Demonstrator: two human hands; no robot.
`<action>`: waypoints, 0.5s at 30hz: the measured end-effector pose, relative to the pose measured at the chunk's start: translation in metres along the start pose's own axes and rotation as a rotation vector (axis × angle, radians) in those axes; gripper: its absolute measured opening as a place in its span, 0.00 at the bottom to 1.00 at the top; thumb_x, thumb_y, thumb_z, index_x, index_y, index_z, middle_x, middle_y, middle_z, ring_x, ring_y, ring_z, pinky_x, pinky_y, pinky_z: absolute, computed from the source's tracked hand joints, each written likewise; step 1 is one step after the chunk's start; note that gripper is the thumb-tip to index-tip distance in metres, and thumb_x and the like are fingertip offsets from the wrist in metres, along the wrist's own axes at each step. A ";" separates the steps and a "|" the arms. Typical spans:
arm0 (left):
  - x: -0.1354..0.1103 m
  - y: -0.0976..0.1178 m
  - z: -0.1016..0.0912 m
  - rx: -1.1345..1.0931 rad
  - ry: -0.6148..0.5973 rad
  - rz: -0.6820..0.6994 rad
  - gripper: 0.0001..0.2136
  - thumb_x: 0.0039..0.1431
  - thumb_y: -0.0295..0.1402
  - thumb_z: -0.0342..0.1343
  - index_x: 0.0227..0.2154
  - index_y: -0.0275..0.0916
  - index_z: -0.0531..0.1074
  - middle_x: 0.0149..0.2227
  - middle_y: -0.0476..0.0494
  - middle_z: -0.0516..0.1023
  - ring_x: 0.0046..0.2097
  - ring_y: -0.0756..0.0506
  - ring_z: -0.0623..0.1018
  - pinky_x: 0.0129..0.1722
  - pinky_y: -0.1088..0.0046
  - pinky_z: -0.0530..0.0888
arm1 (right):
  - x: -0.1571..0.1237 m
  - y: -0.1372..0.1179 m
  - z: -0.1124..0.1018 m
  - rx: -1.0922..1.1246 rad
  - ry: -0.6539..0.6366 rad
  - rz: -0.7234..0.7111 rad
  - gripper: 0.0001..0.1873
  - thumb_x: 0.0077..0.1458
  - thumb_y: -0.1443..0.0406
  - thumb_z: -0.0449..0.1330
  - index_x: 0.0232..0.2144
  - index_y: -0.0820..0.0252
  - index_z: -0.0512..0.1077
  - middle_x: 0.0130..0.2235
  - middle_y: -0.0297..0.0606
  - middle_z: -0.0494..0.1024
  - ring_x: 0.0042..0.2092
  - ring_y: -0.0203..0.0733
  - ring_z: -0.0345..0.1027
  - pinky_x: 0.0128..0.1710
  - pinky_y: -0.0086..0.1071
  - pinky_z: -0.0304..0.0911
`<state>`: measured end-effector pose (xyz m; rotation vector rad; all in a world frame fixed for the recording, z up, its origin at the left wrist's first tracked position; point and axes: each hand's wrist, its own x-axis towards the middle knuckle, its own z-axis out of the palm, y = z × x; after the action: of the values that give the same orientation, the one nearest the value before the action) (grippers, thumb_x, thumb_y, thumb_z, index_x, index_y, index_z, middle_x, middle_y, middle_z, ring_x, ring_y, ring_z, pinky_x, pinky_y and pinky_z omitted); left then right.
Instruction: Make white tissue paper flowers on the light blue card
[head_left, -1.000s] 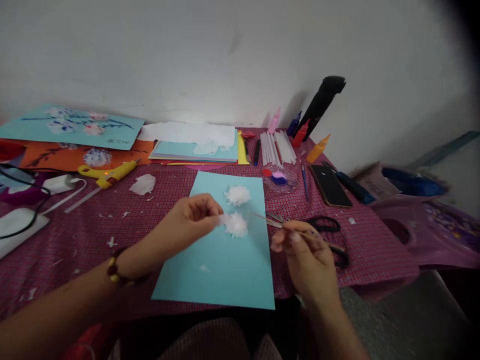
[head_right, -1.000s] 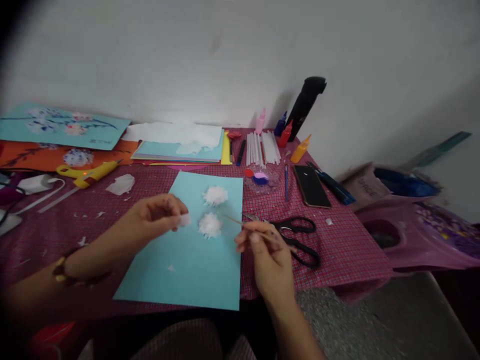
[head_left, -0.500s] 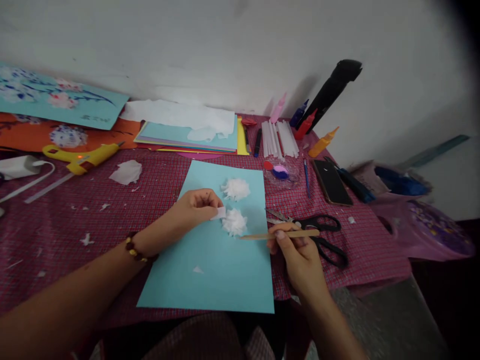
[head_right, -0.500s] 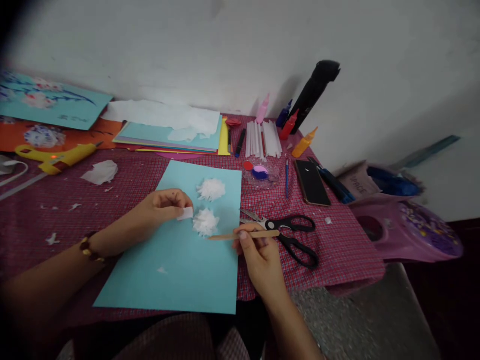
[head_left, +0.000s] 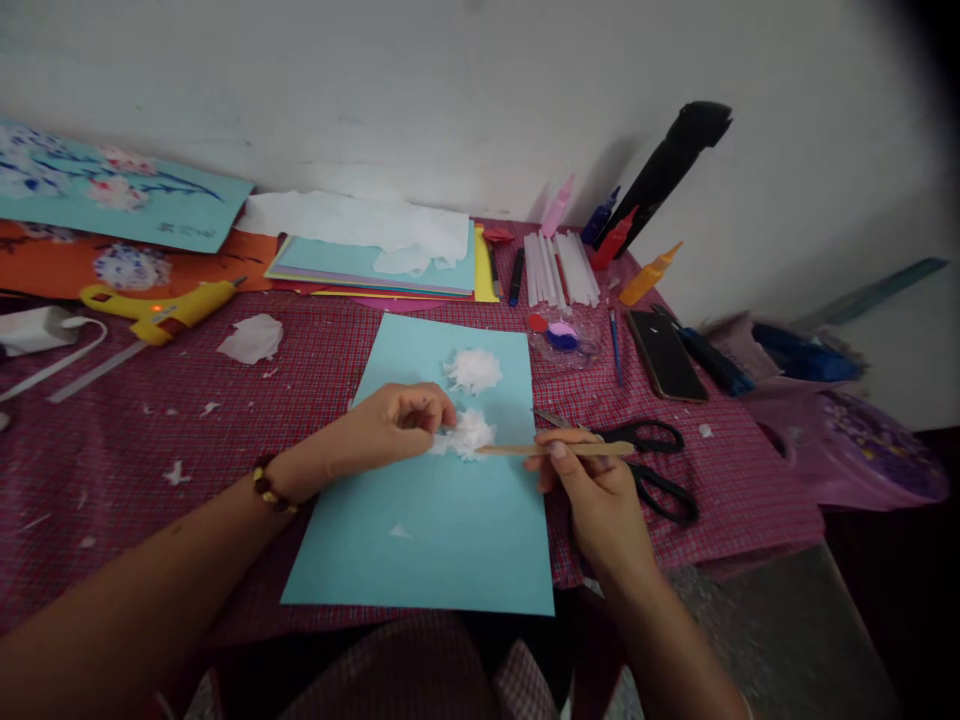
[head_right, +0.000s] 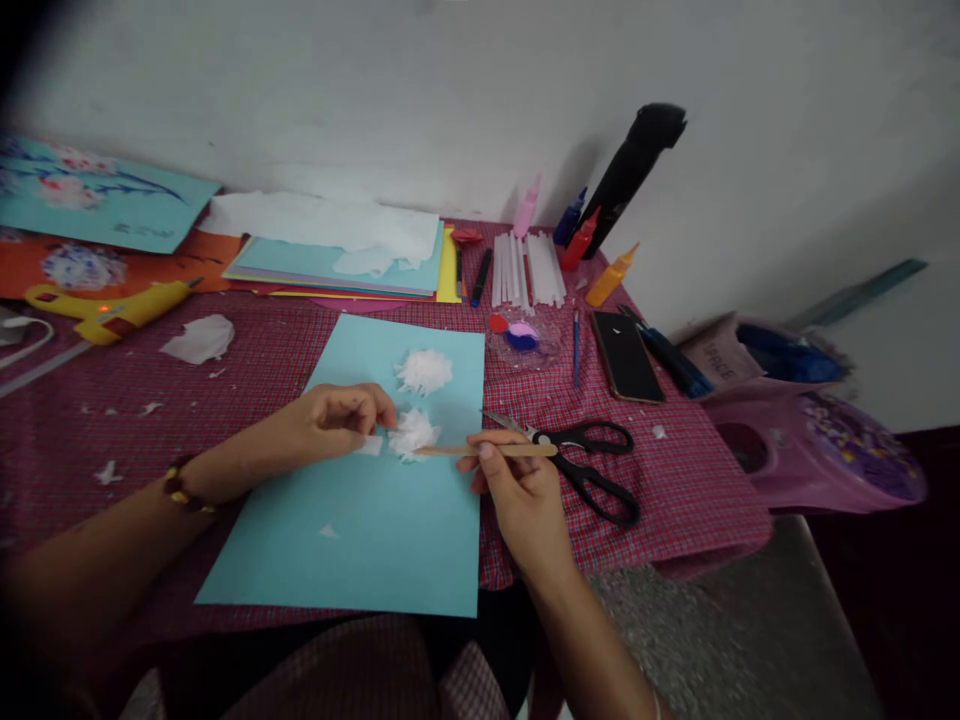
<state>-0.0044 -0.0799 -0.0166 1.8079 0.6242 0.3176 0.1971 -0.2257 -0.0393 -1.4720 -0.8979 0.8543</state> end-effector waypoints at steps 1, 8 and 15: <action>-0.001 0.001 0.000 0.056 -0.017 0.043 0.03 0.46 0.27 0.50 0.20 0.37 0.62 0.39 0.44 0.73 0.40 0.46 0.72 0.40 0.67 0.71 | 0.000 0.000 0.000 -0.004 0.007 0.001 0.09 0.56 0.59 0.59 0.34 0.57 0.74 0.26 0.33 0.78 0.25 0.36 0.68 0.25 0.29 0.64; -0.009 0.013 0.022 0.458 0.025 0.293 0.04 0.51 0.25 0.55 0.24 0.39 0.72 0.48 0.43 0.69 0.52 0.43 0.68 0.52 0.64 0.66 | 0.000 0.002 0.001 -0.005 0.015 -0.014 0.08 0.57 0.59 0.59 0.35 0.56 0.74 0.27 0.33 0.79 0.24 0.35 0.67 0.24 0.28 0.64; 0.001 0.003 0.036 0.682 0.142 0.351 0.04 0.54 0.24 0.54 0.27 0.38 0.72 0.48 0.41 0.69 0.51 0.42 0.67 0.52 0.61 0.64 | -0.002 0.003 0.000 0.022 0.026 -0.018 0.09 0.59 0.60 0.57 0.36 0.57 0.73 0.27 0.34 0.78 0.24 0.34 0.67 0.24 0.27 0.63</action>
<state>0.0158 -0.1090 -0.0256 2.5778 0.5457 0.5145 0.1960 -0.2275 -0.0423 -1.4508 -0.8789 0.8270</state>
